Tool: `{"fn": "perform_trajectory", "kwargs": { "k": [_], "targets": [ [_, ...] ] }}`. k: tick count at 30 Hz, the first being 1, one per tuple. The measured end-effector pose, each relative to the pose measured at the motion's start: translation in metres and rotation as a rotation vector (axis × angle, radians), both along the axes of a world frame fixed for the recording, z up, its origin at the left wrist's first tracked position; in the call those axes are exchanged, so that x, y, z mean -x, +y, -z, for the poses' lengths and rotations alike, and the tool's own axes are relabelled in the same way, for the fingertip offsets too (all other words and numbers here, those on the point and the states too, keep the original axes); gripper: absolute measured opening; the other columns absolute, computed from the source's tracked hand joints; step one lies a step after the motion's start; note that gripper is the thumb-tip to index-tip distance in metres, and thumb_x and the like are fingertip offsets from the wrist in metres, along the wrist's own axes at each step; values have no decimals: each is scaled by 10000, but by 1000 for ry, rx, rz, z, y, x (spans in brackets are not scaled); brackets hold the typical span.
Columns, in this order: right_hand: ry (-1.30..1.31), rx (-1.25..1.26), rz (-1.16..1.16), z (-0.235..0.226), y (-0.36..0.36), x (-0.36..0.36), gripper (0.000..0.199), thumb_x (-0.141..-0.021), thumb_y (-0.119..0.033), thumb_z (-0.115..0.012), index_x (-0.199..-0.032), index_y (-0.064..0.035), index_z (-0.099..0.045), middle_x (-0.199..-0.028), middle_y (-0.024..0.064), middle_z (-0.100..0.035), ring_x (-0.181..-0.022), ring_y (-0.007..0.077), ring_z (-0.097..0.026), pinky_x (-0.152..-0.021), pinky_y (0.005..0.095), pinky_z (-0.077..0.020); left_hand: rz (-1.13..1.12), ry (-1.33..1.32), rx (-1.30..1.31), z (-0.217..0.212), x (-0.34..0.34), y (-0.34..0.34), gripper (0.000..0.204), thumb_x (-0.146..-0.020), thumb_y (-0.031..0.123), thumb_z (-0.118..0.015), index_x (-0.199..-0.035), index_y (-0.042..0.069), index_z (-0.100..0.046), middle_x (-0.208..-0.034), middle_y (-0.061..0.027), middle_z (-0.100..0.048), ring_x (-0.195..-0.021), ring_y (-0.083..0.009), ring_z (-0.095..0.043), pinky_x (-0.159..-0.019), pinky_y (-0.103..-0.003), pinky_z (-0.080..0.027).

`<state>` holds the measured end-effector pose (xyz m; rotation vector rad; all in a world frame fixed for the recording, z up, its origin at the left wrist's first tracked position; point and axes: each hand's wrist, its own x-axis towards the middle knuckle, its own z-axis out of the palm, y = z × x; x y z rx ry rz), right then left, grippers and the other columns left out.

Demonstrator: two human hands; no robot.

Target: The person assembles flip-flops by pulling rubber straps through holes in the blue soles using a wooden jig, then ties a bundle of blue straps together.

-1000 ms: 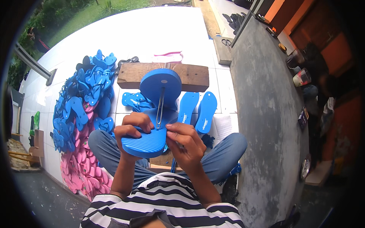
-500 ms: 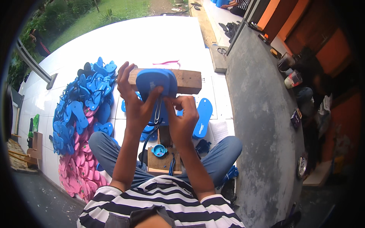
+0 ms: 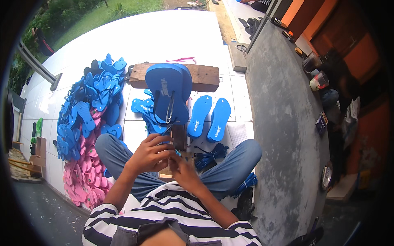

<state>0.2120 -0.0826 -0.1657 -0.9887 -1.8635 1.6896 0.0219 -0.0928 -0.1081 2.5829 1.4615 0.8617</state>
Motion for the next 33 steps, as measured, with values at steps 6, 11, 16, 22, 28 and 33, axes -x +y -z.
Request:
{"fn": "perform_trajectory", "kwargs": {
  "k": [6, 11, 16, 22, 28, 33],
  "targets": [
    [40, 31, 329, -49, 43, -52, 210, -963, -170, -652, -1040, 25, -644, -724, 25, -633, -625, 85, -594, -591, 228, -492, -190, -76, -176, 7, -19, 10, 229, -723, 174, -824, -927, 143, -722, -893, 23, -702, -889, -156, -633, -792, -332, -455],
    [503, 24, 658, -74, 55, -2, 291, -911, -183, -726, -1103, 22, -650, -973, 78, -668, -875, 139, -634, -757, 266, -525, -363, -364, -343, 5, -65, 31, 223, -677, 98, -803, -876, 102, -702, -816, -5, -654, -702, -183, -571, -624, -336, -420],
    [304, -347, 646, -83, 64, 36, 199, -872, -89, -740, -1035, 1, -670, -905, 58, -651, -820, 149, -630, -731, 270, -510, -432, -467, -344, 17, -72, 36, 227, -638, 38, -769, -840, 67, -671, -856, -40, -651, -721, -239, -572, -629, -362, -431],
    [524, -4, 550, -90, 72, 36, 210, -962, -203, -661, -1016, -4, -620, -853, 33, -603, -730, 113, -558, -669, 252, -458, -372, -506, -372, -1, -58, 30, 230, -679, -26, -728, -886, 44, -655, -939, -86, -637, -857, -273, -602, -762, -376, -476],
    [782, 216, 145, -100, 90, 28, 265, -1002, -265, -590, -1090, -18, -548, -837, -9, -523, -695, 69, -424, -657, 203, -349, -513, -724, -428, -43, -14, 43, 358, -836, 19, -632, -1189, 26, -577, -1154, -141, -602, -948, -214, -570, -741, -325, -445],
    [723, 208, -5, -94, 98, 29, 287, -997, -279, -602, -1105, -18, -552, -825, -23, -531, -684, 48, -414, -613, 204, -337, -535, -490, -389, -89, 15, 78, 361, -904, 151, -662, -1238, 30, -599, -1230, -137, -601, -1014, -212, -593, -760, -307, -455]
  ]
}}
